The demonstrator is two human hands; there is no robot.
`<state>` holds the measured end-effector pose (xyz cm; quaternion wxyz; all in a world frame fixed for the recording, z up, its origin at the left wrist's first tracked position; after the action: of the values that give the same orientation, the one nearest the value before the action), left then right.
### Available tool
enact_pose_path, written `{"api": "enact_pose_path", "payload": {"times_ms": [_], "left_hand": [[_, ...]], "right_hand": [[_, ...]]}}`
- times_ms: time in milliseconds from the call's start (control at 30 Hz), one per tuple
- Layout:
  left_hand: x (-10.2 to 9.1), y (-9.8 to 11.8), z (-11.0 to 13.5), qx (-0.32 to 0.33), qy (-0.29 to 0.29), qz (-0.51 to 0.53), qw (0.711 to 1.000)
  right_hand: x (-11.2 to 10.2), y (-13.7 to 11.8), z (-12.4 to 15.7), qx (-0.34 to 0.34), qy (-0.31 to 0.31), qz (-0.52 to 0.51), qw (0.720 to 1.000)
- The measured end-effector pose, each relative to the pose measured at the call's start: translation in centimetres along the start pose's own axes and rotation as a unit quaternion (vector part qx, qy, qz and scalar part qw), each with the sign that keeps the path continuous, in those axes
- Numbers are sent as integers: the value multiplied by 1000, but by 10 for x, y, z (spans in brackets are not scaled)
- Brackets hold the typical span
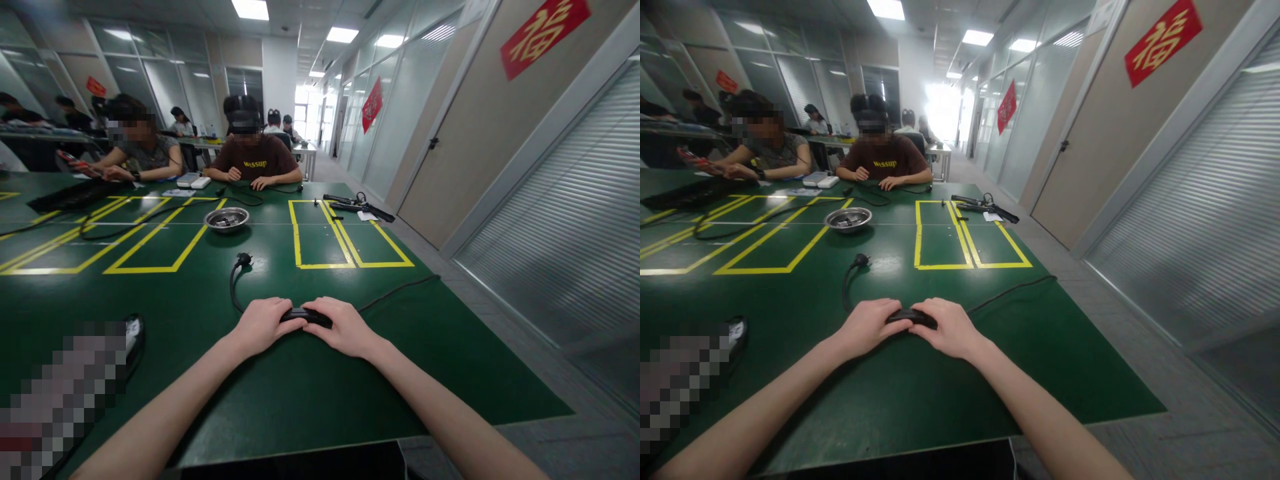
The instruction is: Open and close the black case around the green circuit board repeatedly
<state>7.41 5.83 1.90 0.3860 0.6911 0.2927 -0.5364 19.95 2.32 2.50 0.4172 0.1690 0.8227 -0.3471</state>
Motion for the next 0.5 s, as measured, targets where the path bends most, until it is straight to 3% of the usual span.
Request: {"api": "enact_pose_path", "payload": {"times_ms": [267, 500], "left_hand": [[-6, 8, 6, 44, 4, 80, 996], [-13, 15, 15, 108, 27, 114, 987]], "right_hand": [[-5, -2, 2, -29, 13, 8, 999], [6, 11, 3, 69, -3, 34, 997]]}}
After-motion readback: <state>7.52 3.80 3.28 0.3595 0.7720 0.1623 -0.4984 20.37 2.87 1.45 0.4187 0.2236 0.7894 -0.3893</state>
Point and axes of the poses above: each hand's wrist, its own z-axis away from the middle knuckle, its own x-axis out of the palm, y = z × x, the point moved 8 cm from there along -z, towards the middle knuckle, and after that the axes turned 14 degrees about -x, right-handed, at the moved point
